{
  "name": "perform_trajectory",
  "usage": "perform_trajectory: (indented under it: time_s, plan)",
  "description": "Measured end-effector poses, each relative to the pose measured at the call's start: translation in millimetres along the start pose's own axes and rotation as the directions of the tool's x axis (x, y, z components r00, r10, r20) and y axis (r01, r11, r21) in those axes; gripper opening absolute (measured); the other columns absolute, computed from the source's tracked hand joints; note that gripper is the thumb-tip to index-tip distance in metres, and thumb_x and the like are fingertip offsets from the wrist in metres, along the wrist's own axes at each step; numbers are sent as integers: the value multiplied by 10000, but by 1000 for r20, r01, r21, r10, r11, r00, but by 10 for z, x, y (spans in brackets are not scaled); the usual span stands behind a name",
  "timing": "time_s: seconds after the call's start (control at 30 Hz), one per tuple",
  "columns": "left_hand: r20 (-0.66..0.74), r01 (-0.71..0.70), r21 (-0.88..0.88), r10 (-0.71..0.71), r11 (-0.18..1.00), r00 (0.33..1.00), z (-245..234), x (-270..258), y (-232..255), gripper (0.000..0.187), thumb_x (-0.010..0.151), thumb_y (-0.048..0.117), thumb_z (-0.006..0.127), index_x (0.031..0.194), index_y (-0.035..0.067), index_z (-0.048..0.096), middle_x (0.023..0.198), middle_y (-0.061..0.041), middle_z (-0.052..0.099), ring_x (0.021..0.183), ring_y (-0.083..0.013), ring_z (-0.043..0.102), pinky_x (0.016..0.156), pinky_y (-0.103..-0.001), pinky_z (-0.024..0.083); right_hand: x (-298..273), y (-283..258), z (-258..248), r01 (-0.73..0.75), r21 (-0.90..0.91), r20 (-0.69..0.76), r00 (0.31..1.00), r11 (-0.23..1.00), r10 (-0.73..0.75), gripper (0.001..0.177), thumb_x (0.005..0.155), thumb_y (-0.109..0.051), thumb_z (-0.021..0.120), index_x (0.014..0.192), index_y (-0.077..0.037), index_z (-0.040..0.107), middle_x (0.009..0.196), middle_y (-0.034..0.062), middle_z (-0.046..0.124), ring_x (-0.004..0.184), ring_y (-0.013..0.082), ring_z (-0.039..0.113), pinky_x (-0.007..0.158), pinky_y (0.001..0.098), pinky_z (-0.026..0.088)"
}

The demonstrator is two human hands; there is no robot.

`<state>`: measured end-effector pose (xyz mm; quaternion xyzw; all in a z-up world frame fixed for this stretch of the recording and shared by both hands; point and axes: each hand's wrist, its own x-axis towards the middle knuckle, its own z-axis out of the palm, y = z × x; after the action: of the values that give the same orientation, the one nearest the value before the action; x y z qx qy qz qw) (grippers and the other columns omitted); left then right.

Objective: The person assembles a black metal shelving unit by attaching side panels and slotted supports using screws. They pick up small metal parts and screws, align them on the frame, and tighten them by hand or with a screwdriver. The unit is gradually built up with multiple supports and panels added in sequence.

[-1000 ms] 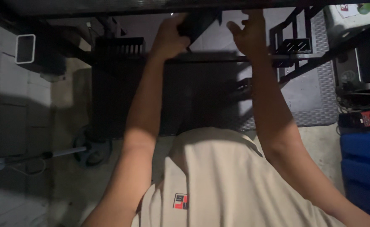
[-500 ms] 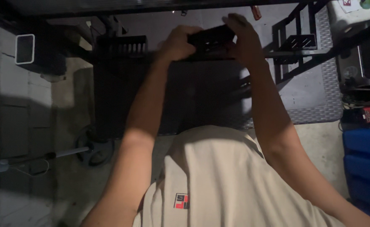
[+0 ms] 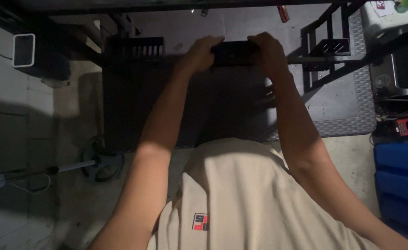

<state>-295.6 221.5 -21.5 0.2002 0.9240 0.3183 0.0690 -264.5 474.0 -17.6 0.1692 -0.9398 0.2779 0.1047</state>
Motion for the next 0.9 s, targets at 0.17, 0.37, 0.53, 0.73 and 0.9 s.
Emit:
perform_trajectory:
  time_s: [0.17, 0.37, 0.53, 0.73, 0.9]
  plan:
    - [47, 75, -33, -73, 997, 996, 88, -14, -69, 527, 943, -43, 568, 1444, 122, 562, 1381, -136, 636, 1255, -279, 634, 1100, -410, 481, -25, -73, 6, -95, 27, 60, 994, 995, 93, 438, 843, 24, 750, 1272, -58, 717, 1267, 149, 678, 1160, 341, 652, 1040, 433, 495]
    - [32, 19, -66, -17, 998, 999, 119, -45, -158, 578, 905, -67, 601, 1456, 100, 557, 1406, -163, 616, 1302, -314, 594, 1116, -414, 469, -56, -31, 37, -85, 12, 96, 992, 996, 83, 462, 853, 33, 732, 1308, -42, 700, 1326, 163, 656, 1181, 341, 646, 1055, 429, 490]
    - [29, 58, -65, -56, 996, 998, 88, -107, -28, 729, 758, -79, 661, 1456, 80, 522, 1442, -162, 545, 1321, -336, 522, 1080, -430, 432, -55, -25, 46, -78, -18, 108, 991, 997, 80, 428, 903, -9, 705, 1330, -28, 690, 1324, 186, 648, 1185, 349, 650, 1050, 427, 502]
    - [3, 70, -150, -71, 986, 997, 96, -163, 17, 614, 936, 313, 778, 1427, 26, 545, 1376, -171, 602, 1278, -316, 591, 1087, -414, 478, -84, -124, 0, -133, 46, 136, 983, 990, 125, 515, 886, -248, 824, 1305, 3, 663, 1279, 189, 635, 1162, 365, 629, 1016, 459, 481]
    - [-86, -1, -111, -8, 994, 996, 241, -128, -90, 587, 895, 259, 799, 1390, 27, 586, 1373, -161, 615, 1277, -333, 588, 1087, -428, 467, -85, -115, 16, -148, 58, 149, 979, 987, 138, 495, 895, -267, 825, 1293, -13, 678, 1259, 160, 661, 1149, 328, 649, 1017, 449, 499]
